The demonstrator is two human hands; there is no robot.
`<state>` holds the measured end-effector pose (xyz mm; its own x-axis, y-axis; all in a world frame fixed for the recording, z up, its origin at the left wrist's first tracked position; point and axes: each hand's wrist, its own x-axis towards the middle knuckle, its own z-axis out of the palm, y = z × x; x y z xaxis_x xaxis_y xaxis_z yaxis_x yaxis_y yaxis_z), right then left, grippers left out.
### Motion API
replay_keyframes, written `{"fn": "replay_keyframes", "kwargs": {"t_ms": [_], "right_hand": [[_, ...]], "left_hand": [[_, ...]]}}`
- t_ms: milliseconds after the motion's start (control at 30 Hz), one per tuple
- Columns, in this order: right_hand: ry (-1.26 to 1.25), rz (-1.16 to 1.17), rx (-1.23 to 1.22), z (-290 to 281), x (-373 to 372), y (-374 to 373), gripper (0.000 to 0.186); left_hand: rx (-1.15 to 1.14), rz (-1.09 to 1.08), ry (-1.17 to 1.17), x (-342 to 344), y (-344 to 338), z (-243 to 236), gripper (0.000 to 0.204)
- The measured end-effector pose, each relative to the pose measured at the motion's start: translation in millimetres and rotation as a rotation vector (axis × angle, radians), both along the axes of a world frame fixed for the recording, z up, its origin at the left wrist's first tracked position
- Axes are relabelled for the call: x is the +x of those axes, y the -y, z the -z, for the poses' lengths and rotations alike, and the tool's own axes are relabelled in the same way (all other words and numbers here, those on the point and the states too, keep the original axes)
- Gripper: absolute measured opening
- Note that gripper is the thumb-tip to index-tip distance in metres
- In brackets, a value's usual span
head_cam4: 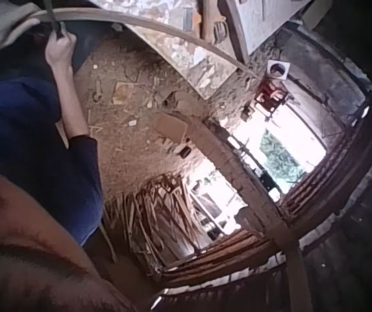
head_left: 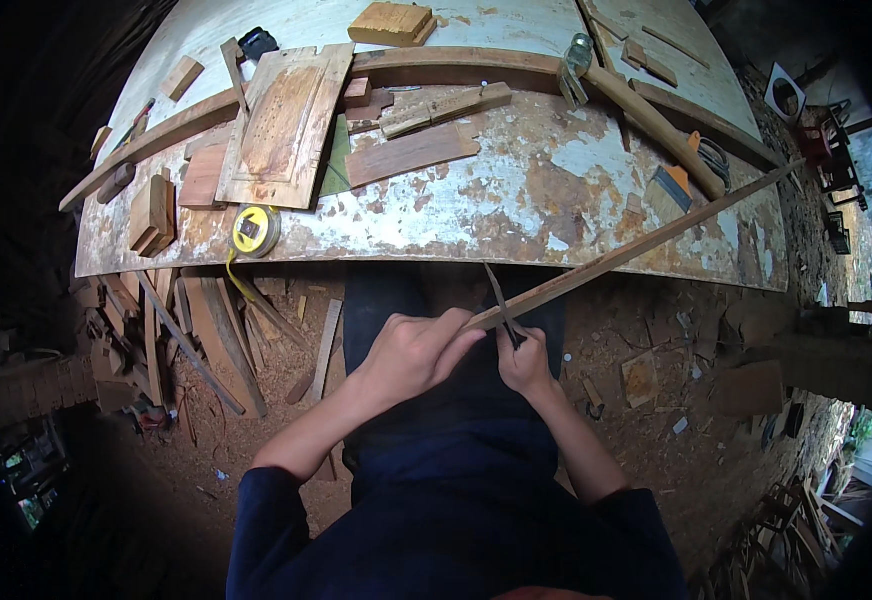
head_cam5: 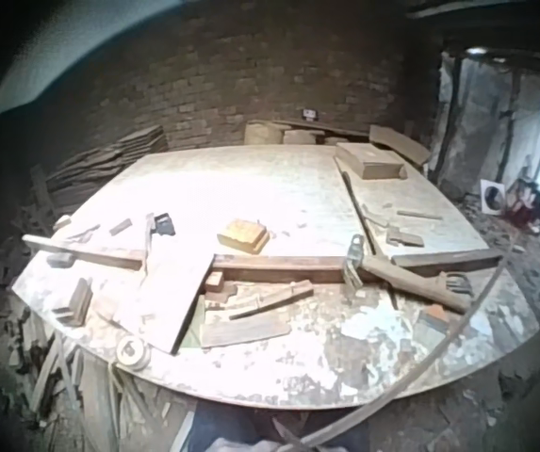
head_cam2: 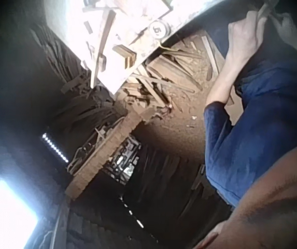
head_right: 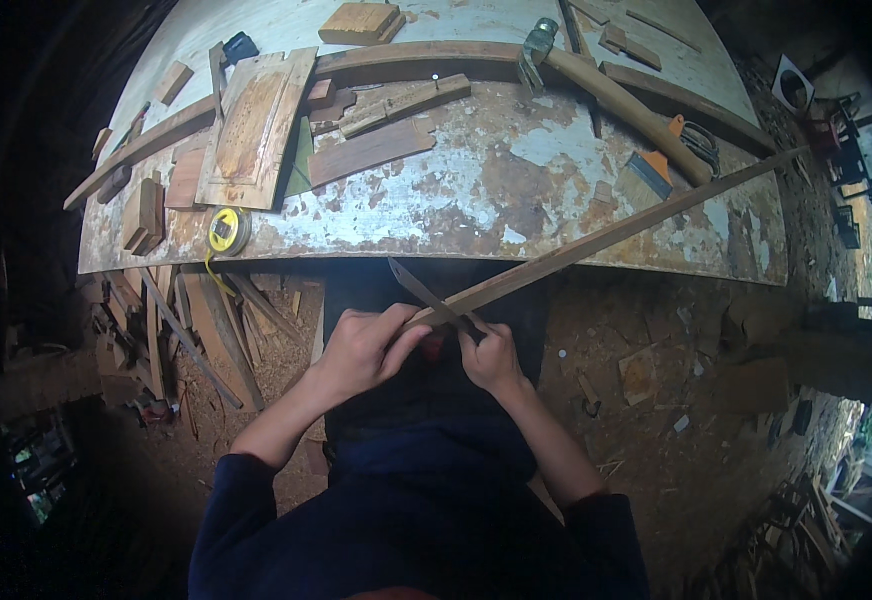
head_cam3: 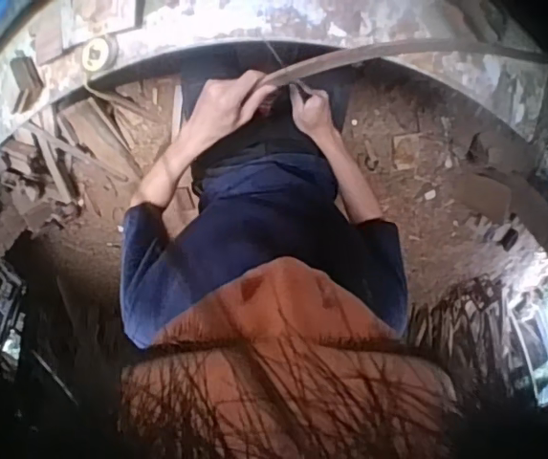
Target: Cutting and shaping a thin strip of wood using a hammer and hand saw.
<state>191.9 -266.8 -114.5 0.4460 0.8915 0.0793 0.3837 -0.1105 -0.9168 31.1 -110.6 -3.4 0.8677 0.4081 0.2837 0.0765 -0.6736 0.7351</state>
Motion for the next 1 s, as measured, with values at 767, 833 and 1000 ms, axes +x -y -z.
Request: {"fn": "replay_keyframes", "kwargs": {"t_ms": [767,833,1000], "right_hand": [[0.057,-0.026,-0.043,11.2,-3.6,9.8,0.025],[0.091,-0.031,-0.024,23.8,-3.0,12.8,0.025],[0.120,-0.034,0.021,19.1,2.0,2.1,0.026]], "left_hand": [[0.084,-0.008,0.001,0.3,-1.3,-6.3,0.019],[0.075,-0.006,0.006,-1.6,4.0,-6.8,0.019],[0.033,-0.049,0.007,-5.0,7.7,0.0,0.020]]}}
